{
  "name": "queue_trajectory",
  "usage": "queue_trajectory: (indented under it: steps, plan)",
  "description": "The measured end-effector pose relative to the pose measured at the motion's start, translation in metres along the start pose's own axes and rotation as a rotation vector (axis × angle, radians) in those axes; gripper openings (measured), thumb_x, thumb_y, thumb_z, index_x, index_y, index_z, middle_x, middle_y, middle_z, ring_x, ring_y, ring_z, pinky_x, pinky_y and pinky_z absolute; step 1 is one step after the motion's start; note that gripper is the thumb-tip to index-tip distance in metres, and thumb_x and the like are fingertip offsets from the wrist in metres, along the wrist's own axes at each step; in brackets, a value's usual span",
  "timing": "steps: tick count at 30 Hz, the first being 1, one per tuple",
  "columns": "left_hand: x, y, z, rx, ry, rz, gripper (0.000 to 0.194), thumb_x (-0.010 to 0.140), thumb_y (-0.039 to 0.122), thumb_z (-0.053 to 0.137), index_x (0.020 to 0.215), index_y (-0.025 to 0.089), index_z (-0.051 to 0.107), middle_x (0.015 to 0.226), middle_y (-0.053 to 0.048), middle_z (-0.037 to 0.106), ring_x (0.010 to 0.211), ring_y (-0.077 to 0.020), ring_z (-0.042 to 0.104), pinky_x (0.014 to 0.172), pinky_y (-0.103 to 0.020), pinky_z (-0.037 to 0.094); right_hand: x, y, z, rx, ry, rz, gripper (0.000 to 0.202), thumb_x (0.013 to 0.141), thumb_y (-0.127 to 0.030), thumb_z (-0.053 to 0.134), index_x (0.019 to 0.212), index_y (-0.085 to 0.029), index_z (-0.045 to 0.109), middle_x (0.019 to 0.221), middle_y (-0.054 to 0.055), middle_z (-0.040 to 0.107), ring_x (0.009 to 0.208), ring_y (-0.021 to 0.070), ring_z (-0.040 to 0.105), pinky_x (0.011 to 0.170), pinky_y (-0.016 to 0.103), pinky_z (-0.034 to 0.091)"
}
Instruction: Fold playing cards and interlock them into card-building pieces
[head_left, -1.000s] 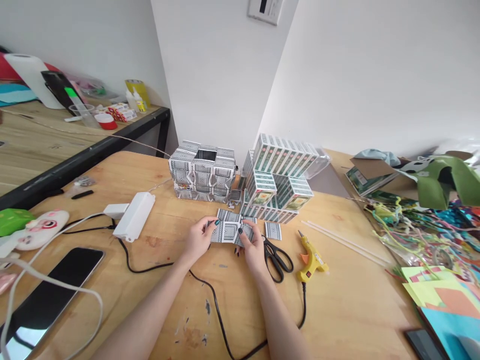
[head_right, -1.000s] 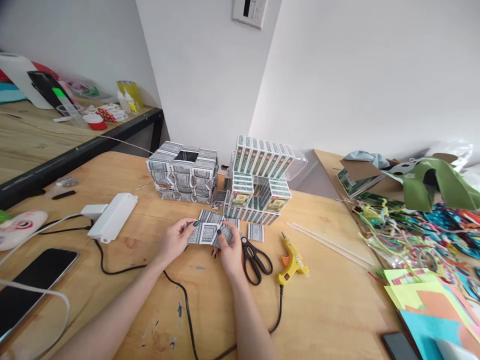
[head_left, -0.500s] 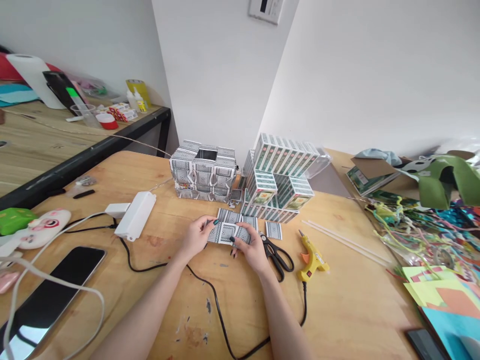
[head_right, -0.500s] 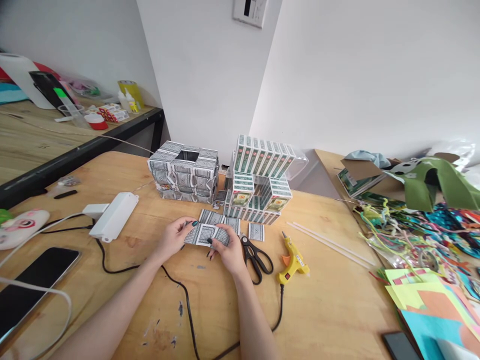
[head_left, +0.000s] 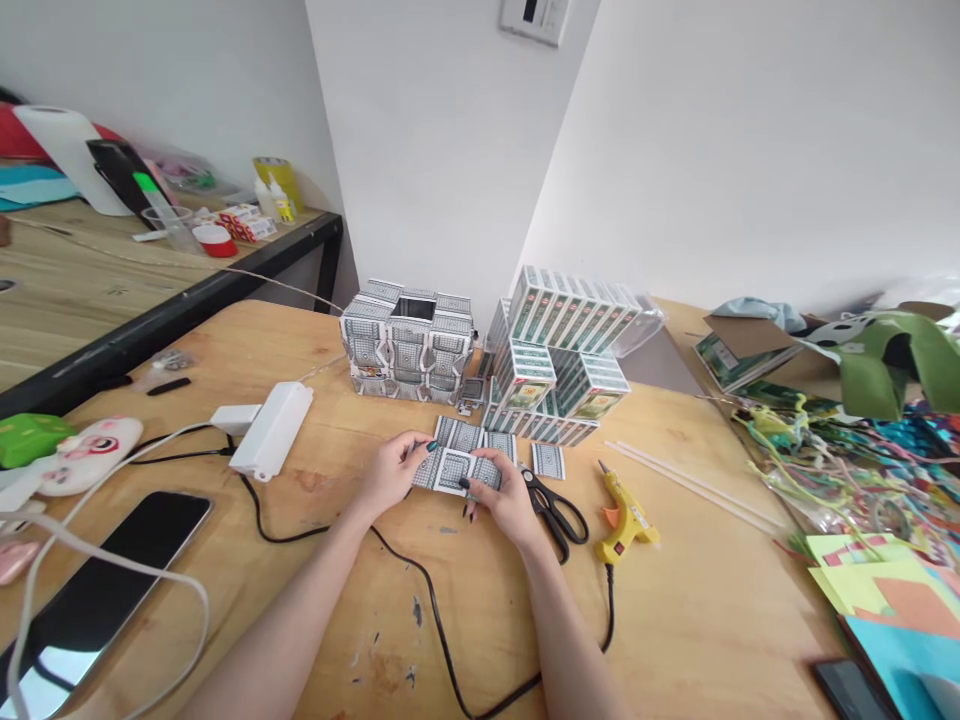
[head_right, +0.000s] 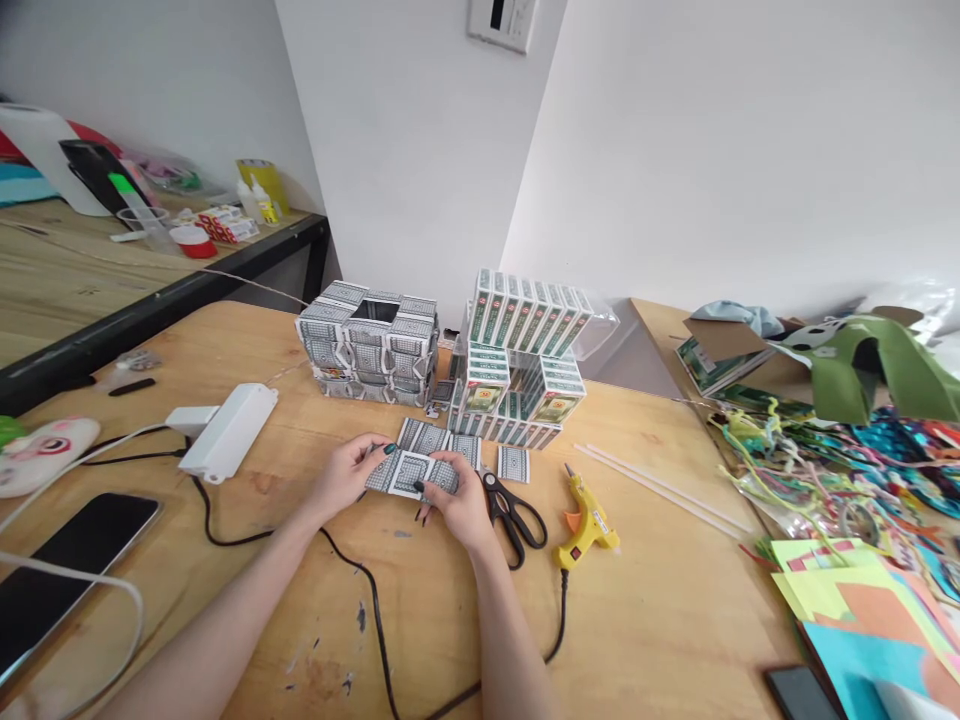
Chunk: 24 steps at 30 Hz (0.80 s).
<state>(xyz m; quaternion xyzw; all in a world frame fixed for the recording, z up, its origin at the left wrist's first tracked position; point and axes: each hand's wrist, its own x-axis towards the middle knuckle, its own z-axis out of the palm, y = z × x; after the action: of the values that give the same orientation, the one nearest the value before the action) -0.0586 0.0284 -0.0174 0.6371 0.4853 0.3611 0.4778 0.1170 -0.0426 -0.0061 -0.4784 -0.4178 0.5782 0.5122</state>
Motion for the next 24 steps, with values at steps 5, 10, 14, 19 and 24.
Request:
queue_trajectory:
  steps: [5,10,14,19,24]
  plan:
    - [0.0,-0.001,0.0,0.005,-0.022,-0.011,0.027,0.076,0.038,0.05,0.087,0.016,0.06,0.064,0.001,0.056,0.057,-0.0124,0.048,0.05,-0.021,0.036,-0.001,0.0,-0.001,-0.006,-0.01,-0.004,0.041,0.068,-0.033,0.066,0.099,-0.019,0.043,0.045,-0.009,0.054,0.035,0.0116,0.054,0.038,0.022,0.047]
    - [-0.001,0.004,0.0,0.018,-0.023,0.009,0.023,0.075,0.036,0.051,0.082,0.016,0.059,0.062,0.002,0.054,0.055,-0.0113,0.045,0.05,-0.021,0.035,-0.002,-0.002,-0.001,-0.03,-0.026,-0.006,0.039,0.068,-0.03,0.065,0.098,-0.018,0.044,0.045,-0.009,0.054,0.035,0.0112,0.053,0.036,0.021,0.045]
    - [-0.002,0.007,0.003,0.033,0.007,0.031,0.02,0.075,0.033,0.048,0.081,0.016,0.058,0.064,0.002,0.055,0.056,-0.0118,0.046,0.052,-0.021,0.035,-0.001,0.0,-0.001,-0.054,-0.012,-0.008,0.039,0.069,-0.031,0.064,0.1,-0.018,0.044,0.043,-0.009,0.054,0.034,0.0111,0.053,0.036,0.021,0.045]
    - [-0.004,0.007,0.009,0.091,0.051,0.049,0.02,0.077,0.031,0.046,0.086,0.017,0.057,0.066,0.001,0.054,0.057,-0.0124,0.046,0.054,-0.022,0.036,-0.001,0.004,0.0,-0.036,0.011,-0.029,0.042,0.071,-0.032,0.063,0.105,-0.018,0.042,0.044,-0.008,0.055,0.036,0.0116,0.053,0.039,0.023,0.047]
    - [-0.005,0.007,0.01,0.118,0.04,0.068,0.019,0.079,0.029,0.043,0.088,0.018,0.056,0.071,0.0,0.056,0.062,-0.0136,0.049,0.058,-0.023,0.039,0.0,0.005,0.0,-0.009,0.009,-0.044,0.041,0.071,-0.031,0.063,0.104,-0.02,0.042,0.049,-0.007,0.056,0.039,0.0124,0.055,0.042,0.024,0.048]
